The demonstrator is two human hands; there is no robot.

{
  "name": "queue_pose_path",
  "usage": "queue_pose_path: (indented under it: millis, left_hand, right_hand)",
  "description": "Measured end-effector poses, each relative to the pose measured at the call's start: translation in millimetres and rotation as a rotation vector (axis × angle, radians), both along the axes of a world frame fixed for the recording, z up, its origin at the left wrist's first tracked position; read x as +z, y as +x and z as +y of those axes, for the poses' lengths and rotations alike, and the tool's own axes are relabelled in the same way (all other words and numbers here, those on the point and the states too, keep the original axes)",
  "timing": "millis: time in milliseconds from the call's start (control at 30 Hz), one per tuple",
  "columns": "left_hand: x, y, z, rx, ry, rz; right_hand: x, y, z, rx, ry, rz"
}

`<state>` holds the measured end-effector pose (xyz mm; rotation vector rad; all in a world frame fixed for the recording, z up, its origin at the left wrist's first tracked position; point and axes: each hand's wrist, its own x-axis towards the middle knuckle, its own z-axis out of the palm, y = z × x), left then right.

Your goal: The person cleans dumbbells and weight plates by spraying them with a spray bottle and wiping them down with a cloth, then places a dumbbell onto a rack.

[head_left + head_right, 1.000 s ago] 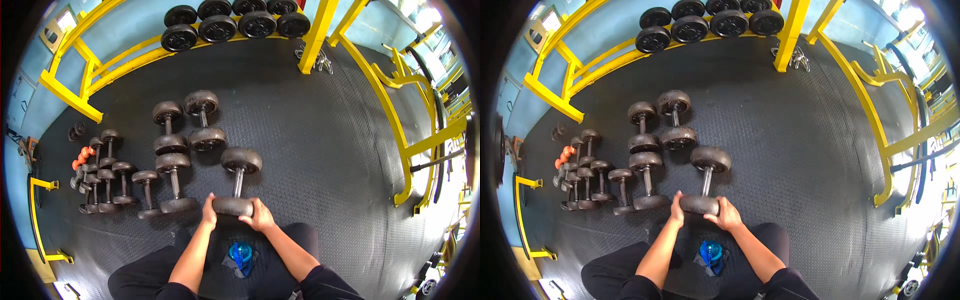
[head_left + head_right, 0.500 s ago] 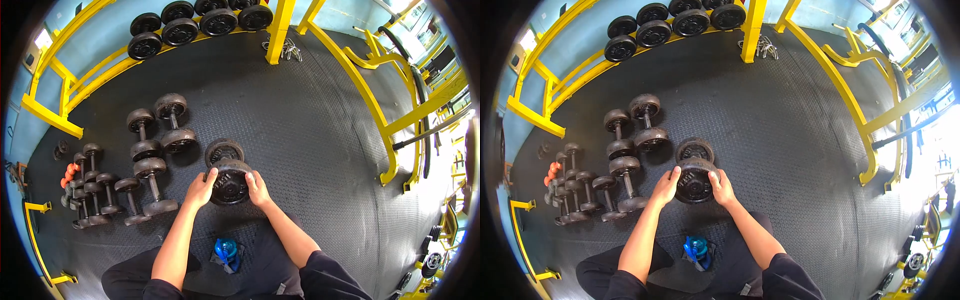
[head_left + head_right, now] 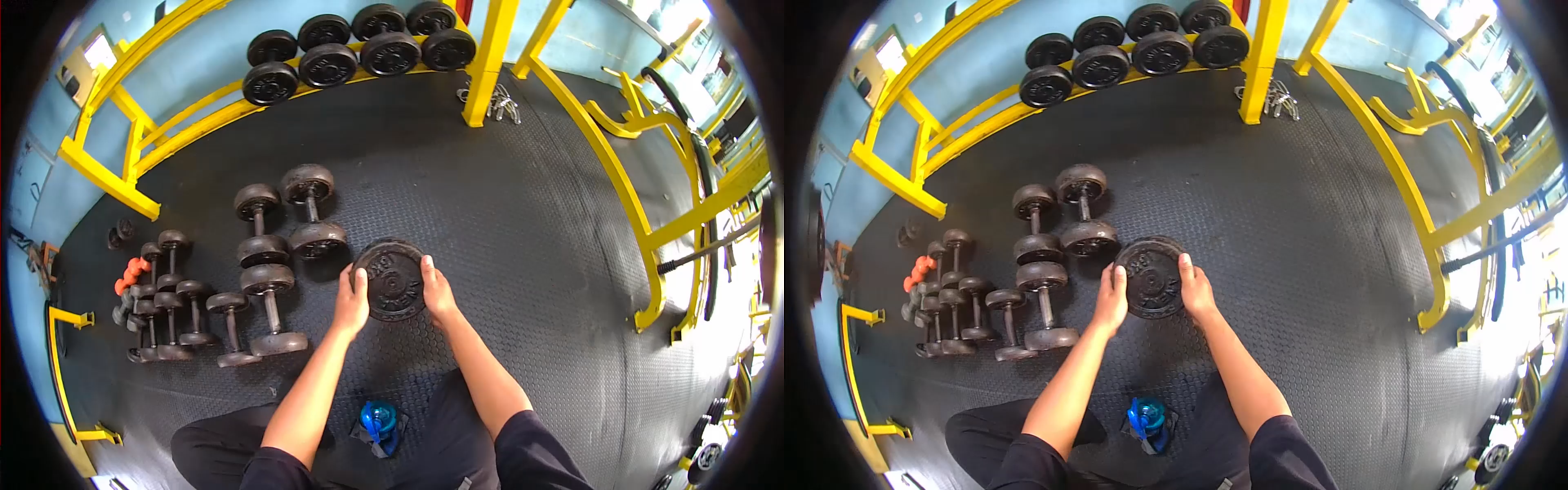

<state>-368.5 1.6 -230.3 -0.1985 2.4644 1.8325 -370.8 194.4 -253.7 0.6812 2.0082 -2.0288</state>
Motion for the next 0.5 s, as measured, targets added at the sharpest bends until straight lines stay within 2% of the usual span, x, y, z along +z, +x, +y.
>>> queue_pose_path:
  millis: [100, 167, 500]
  left_hand:
    - [-10, 3, 2, 0.012, 0.069, 0.036]
    - [-17, -2, 3, 0.027, 0.057, 0.022]
    - [-5, -19, 4, 0.007, 0.155, -0.074]
  right_hand:
    - [7, -8, -4, -0.011, -0.021, -0.029]
    - [7, -11, -5, -0.031, 0.061, -0.061]
    - [5, -31, -5, -0.062, 0.033, -0.069]
